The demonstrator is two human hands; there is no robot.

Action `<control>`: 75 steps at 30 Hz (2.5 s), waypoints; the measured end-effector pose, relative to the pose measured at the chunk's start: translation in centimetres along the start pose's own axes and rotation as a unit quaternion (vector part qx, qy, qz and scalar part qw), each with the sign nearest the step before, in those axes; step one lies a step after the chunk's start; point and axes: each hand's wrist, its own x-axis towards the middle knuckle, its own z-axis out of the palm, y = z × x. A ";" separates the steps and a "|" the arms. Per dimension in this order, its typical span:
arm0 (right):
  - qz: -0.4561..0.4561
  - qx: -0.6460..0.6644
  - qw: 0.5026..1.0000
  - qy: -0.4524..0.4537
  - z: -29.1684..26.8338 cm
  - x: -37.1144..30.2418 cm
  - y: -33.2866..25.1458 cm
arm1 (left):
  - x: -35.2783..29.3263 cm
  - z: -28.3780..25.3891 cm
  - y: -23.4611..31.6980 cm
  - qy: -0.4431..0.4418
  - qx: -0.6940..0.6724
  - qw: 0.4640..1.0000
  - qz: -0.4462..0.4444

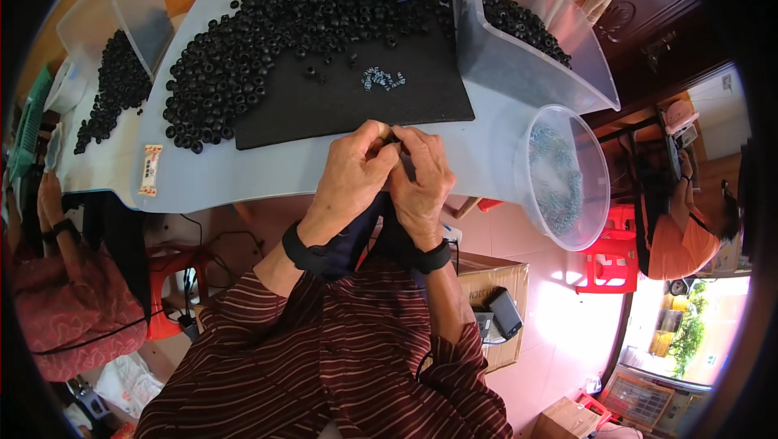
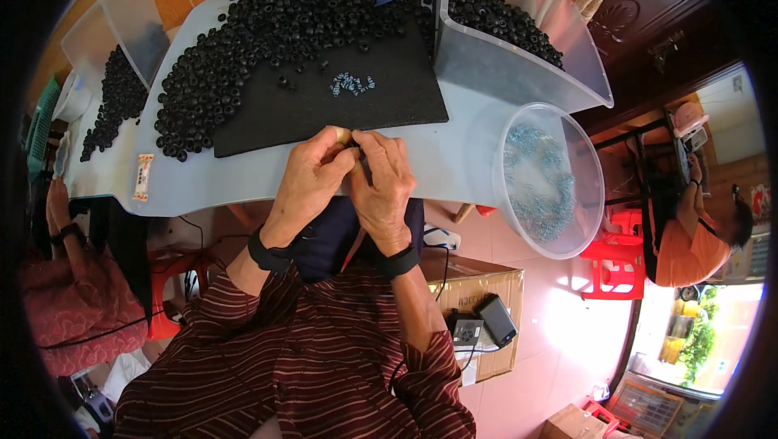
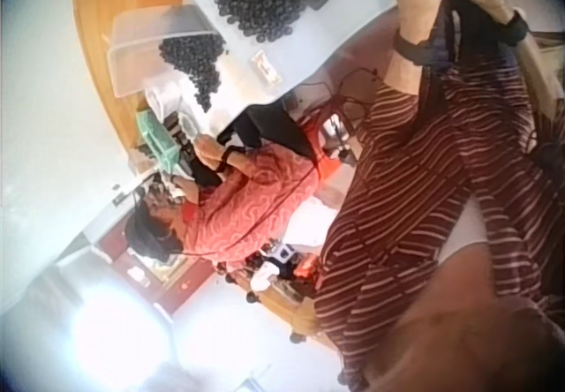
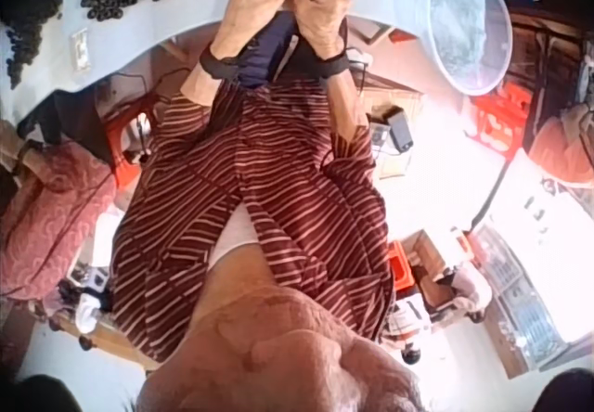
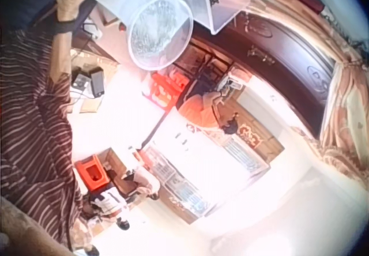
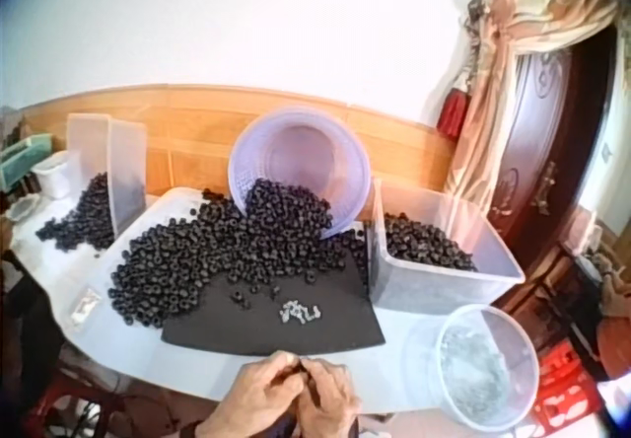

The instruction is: Manually sort and assemble small black plastic circular components with tiny blue beads.

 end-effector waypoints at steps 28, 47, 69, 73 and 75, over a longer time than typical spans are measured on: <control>-0.012 0.016 1.000 -0.015 -0.2 0.2 -0.6 | 0.0 0.4 -0.9 0.035 -0.078 0.996 -0.016; 0.081 0.106 0.987 -0.092 -1.7 0.7 -0.6 | 0.3 -1.5 -0.5 -0.116 -0.395 0.898 -0.156; 0.151 0.117 0.981 -0.038 -1.5 0.0 -0.4 | 0.8 2.7 -0.6 -0.029 -0.062 0.996 0.056; 0.128 0.100 0.987 -0.015 -1.1 0.0 -0.1 | 0.7 3.0 -0.3 0.003 -0.051 0.998 0.044; 0.145 0.099 0.984 -0.014 -1.1 -0.1 -0.2 | 0.7 3.0 -0.2 0.009 -0.045 0.998 0.037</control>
